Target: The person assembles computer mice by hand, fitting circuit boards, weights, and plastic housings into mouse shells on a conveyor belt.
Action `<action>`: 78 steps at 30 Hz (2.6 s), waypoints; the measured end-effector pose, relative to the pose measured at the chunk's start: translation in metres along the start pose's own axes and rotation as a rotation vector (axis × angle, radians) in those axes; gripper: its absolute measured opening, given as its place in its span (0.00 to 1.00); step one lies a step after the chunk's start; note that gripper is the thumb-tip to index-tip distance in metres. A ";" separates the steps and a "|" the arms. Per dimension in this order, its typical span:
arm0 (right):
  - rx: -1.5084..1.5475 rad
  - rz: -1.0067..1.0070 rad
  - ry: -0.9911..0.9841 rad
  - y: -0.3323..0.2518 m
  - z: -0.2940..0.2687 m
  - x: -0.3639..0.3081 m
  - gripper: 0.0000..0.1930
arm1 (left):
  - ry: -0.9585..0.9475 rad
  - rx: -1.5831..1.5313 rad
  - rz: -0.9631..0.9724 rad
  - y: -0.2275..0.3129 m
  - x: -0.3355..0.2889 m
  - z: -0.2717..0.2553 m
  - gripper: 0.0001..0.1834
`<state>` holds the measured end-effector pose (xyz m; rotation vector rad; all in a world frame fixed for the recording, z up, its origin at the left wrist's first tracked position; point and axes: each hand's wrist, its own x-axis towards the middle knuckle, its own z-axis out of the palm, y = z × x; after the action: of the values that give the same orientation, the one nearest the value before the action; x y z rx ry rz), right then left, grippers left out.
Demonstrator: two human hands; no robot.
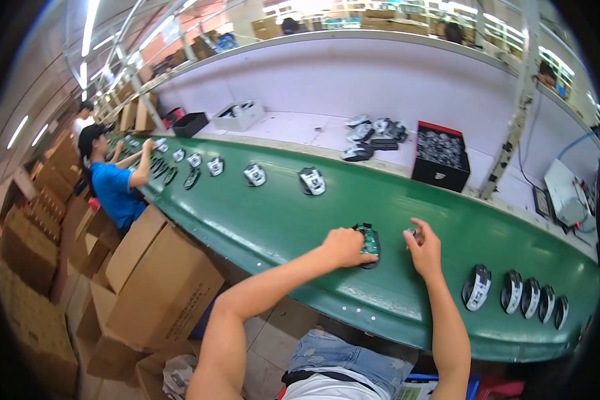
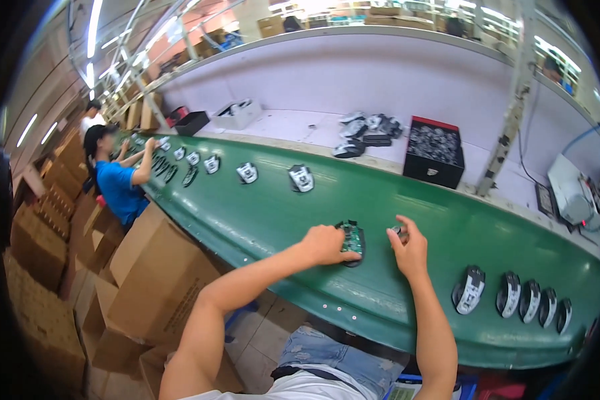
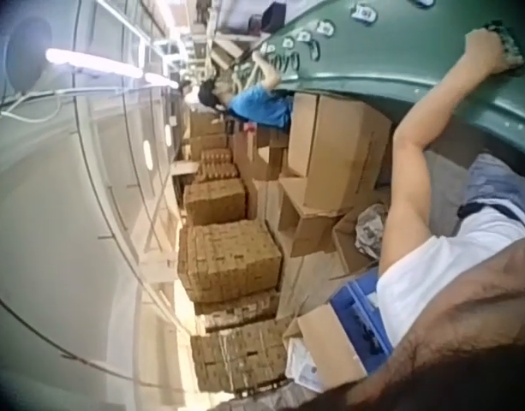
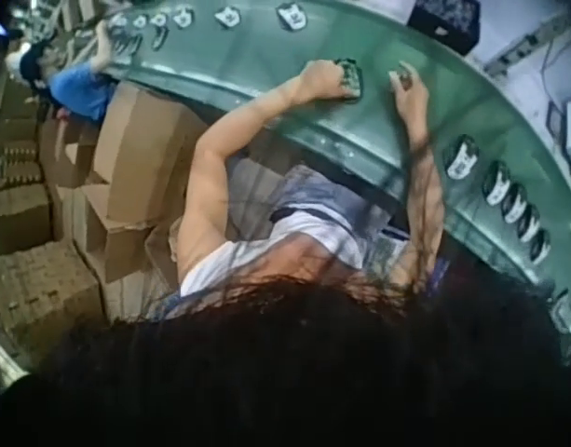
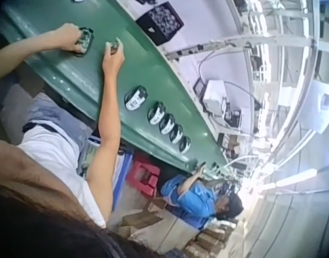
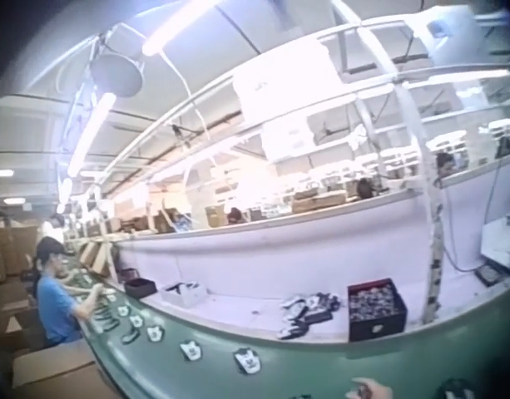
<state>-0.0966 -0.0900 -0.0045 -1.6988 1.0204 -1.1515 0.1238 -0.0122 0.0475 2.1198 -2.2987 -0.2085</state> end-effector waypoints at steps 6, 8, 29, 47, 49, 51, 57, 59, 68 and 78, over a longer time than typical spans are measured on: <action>-0.128 -0.091 0.064 0.006 -0.056 0.003 0.15 | 0.176 -0.073 0.277 0.068 0.024 0.027 0.41; -0.181 -0.128 0.026 0.006 -0.063 -0.007 0.17 | 0.233 -0.105 0.335 0.073 0.029 0.033 0.41; -0.539 -0.302 0.002 -0.001 -0.039 -0.013 0.17 | 0.402 -0.595 0.433 0.038 0.045 0.044 0.18; -0.890 -0.201 -0.197 -0.034 -0.047 -0.012 0.16 | 0.415 -0.498 0.495 0.046 0.037 0.056 0.20; -0.912 -0.223 -0.210 -0.037 -0.048 -0.008 0.15 | 0.405 -0.500 0.510 0.045 0.039 0.054 0.21; -0.932 -0.221 -0.235 -0.037 -0.049 -0.007 0.15 | 0.388 -0.486 0.505 0.045 0.037 0.055 0.21; -0.709 -0.223 -0.094 -0.006 -0.044 -0.028 0.15 | 0.390 -0.454 0.498 0.045 0.036 0.058 0.22; -0.739 -0.235 -0.108 -0.007 -0.046 -0.025 0.16 | 0.397 -0.446 0.491 0.047 0.036 0.059 0.22; -0.304 -0.082 -0.146 -0.001 -0.060 -0.020 0.14 | 0.391 -0.480 0.516 0.050 0.035 0.054 0.22; -0.784 -0.251 -0.065 -0.024 -0.050 -0.024 0.12 | 0.375 -0.481 0.502 0.051 0.033 0.055 0.21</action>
<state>-0.1458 -0.0689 0.0231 -2.5149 1.3501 -0.8803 0.0654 -0.0365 -0.0043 1.2037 -2.1801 -0.2870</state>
